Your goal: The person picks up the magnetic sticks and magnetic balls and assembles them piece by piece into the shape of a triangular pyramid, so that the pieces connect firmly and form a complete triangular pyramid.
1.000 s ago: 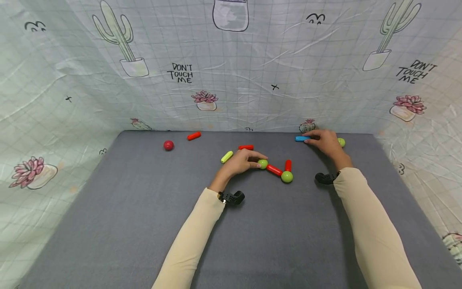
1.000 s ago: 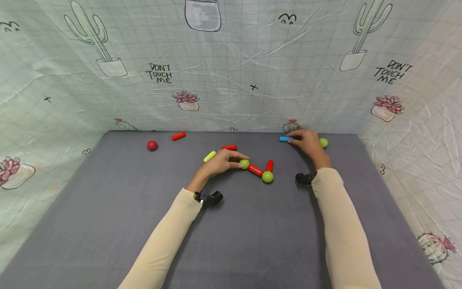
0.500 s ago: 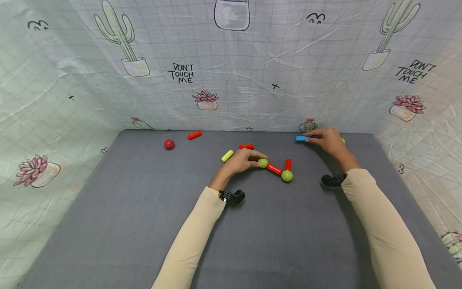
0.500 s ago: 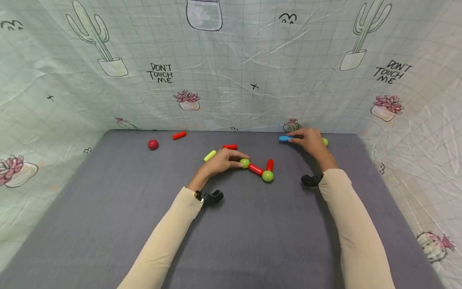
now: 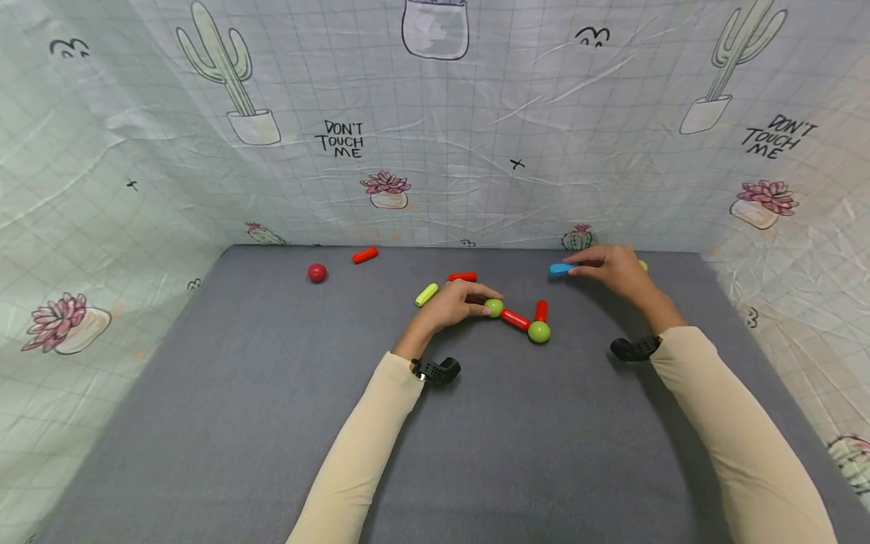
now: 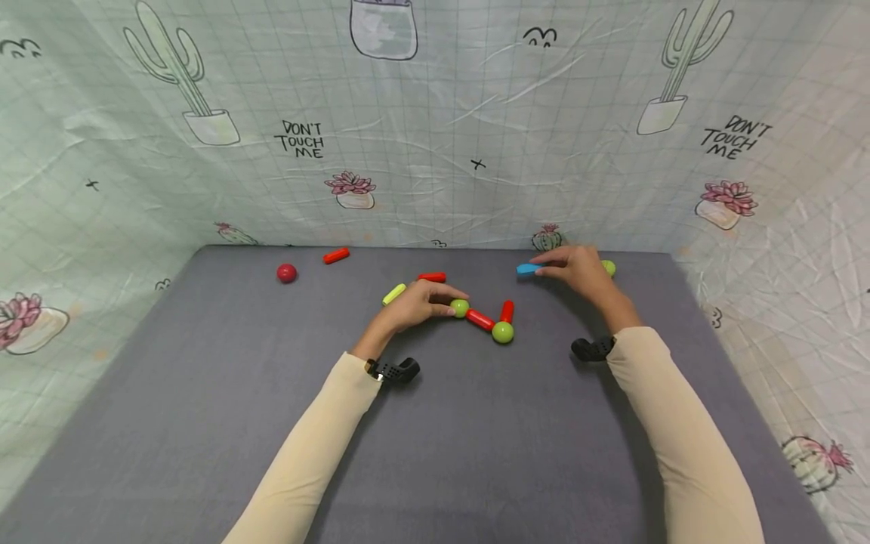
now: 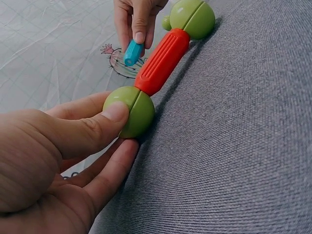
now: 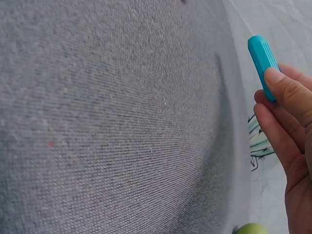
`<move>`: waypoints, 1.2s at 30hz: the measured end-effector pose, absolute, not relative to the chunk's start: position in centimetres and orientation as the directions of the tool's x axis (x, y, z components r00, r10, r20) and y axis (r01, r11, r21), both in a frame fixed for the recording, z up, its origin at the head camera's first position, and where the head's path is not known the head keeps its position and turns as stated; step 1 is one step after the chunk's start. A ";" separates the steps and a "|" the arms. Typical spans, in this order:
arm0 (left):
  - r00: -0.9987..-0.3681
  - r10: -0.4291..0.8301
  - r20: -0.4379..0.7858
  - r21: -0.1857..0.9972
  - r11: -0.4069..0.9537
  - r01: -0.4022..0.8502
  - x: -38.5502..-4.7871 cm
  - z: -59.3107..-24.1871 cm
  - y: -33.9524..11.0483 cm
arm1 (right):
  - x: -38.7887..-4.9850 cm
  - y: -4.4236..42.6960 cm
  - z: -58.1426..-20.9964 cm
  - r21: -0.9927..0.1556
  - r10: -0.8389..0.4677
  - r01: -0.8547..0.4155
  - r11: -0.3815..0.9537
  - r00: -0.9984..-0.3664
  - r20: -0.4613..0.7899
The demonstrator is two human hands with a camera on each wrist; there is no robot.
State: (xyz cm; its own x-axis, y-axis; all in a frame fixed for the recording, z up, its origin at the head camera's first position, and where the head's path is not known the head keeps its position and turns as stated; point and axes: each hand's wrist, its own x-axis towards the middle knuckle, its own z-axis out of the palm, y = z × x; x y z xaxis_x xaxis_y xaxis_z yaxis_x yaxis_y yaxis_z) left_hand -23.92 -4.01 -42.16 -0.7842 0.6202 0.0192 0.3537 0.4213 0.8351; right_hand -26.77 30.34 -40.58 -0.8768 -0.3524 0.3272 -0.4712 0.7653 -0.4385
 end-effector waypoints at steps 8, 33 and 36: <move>-0.785 0.620 0.013 0.880 0.365 0.303 -23.8 -42.1 -4.0 | -25.7 29.0 -39.3 -0.471 -0.416 -0.477 0.742 -0.878 0.235; -0.794 0.608 0.014 0.877 0.374 0.302 -23.8 -42.0 -4.1 | -27.1 24.8 -38.9 -0.559 -0.659 -0.588 0.585 -0.746 0.095; -0.795 0.606 0.006 0.882 0.371 0.290 -23.8 -42.0 -4.1 | -27.3 24.4 -38.8 -0.575 -0.672 -0.579 0.578 -0.738 0.068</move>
